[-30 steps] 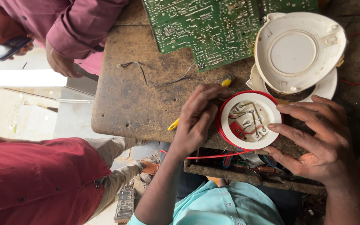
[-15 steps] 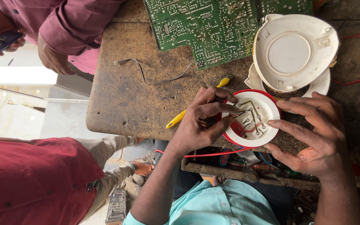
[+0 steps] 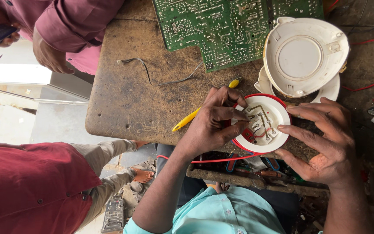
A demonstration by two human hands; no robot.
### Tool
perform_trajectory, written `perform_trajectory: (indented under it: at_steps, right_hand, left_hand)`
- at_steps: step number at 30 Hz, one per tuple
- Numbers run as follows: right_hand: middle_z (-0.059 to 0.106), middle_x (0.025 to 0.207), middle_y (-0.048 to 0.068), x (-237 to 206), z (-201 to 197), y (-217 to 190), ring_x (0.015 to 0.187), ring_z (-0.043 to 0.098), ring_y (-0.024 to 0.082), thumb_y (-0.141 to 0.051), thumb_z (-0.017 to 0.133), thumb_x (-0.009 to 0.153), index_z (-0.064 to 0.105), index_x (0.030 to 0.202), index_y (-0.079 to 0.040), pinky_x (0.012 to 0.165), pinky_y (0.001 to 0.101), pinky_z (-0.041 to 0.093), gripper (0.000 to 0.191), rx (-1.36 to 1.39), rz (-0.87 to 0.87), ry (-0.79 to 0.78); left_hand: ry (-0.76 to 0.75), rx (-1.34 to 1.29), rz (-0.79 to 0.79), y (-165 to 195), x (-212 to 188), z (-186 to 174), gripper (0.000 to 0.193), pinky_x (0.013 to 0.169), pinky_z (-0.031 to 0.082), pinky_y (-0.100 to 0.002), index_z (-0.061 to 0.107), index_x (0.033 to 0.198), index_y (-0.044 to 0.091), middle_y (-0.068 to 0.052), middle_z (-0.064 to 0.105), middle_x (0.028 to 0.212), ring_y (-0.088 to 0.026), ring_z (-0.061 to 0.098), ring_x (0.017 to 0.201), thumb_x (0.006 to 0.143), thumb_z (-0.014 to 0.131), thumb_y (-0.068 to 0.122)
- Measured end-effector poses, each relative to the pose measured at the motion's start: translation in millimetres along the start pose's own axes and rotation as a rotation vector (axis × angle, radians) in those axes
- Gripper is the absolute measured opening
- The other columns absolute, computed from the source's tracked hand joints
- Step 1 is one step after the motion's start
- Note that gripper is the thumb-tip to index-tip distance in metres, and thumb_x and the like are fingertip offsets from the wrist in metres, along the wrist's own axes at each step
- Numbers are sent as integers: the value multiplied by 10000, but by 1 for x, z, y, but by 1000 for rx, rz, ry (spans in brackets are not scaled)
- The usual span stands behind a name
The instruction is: The person scrubs a large green circuit board with a toothbrush while holding a soldering iron, then sets the board aside and works on a round light fixture, unwinding its red wire and manipulating the internal wiring by hand before picking up a screwdriver to work on the fixture's components.
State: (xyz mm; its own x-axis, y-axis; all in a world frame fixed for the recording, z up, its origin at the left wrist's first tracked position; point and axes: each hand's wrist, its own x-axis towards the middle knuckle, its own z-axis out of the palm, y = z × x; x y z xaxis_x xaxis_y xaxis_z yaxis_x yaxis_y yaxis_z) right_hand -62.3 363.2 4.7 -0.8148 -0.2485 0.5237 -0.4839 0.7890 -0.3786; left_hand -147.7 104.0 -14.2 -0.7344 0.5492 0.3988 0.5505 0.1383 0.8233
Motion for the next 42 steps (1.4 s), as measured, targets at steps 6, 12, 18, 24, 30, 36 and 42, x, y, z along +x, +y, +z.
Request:
perform_trajectory:
  at_steps: [6,12,18,24,30,36,42]
  right_hand:
    - [721,1153,84,4,-2,-11,1135,647,289,-161,858,740,773,1065,-97,1122,519,474,342,4,-32,80]
    - [719,995,66,25,-1,-25,991,652,268,-23,871,809,769,1006,-44,936,444,519,223,-88,-162,81]
    - [704,1044,118,16,4,-4,989,692,255,57,732,1059,604,1306,3,916,332,513,283,12,-30,357]
    - [664,1068,161,-14,25,28,928,681,202,-9,639,1083,390,1443,8,929,295,544,438,366,20,471]
    - [662,1167,178,-9,25,33,1058,586,291,-229,689,1009,493,1342,-19,945,416,497,441,169,-129,382]
    - [533,1350,237,14,16,11,1224,511,426,-502,645,910,625,1240,-56,1063,602,441,555,28,-197,144]
    - [471,1475,250,29,11,4,1402,419,444,-646,545,924,679,1245,-96,1194,613,298,650,72,-162,44]
  left_hand:
    - [20,-12,36,-4,0,1,159,1057,451,-362,777,980,115,-16,611,1178,-208,553,1153,827,806,85]
    - [32,-14,-8,-2,-2,3,132,1045,468,-356,780,976,95,-16,629,1172,-208,564,1147,846,794,78]
    - [53,-79,24,0,-3,1,125,1132,437,-383,749,1020,34,-91,593,1267,-255,550,1268,895,741,43]
    - [66,-323,-96,2,-4,0,119,1104,482,-361,668,969,-24,-121,557,1291,-257,569,1273,883,587,-46]
    - [107,-258,-106,1,0,-4,376,1197,426,-370,594,1190,-21,-131,564,1302,-259,567,1326,831,489,-57]
    - [103,-334,-154,-1,4,-5,395,1203,396,-365,570,1206,-32,-145,561,1309,-272,554,1331,819,495,-59]
    - [95,-360,-170,0,4,-4,400,1180,449,-358,594,1210,-30,-133,572,1287,-252,582,1294,826,485,-59]
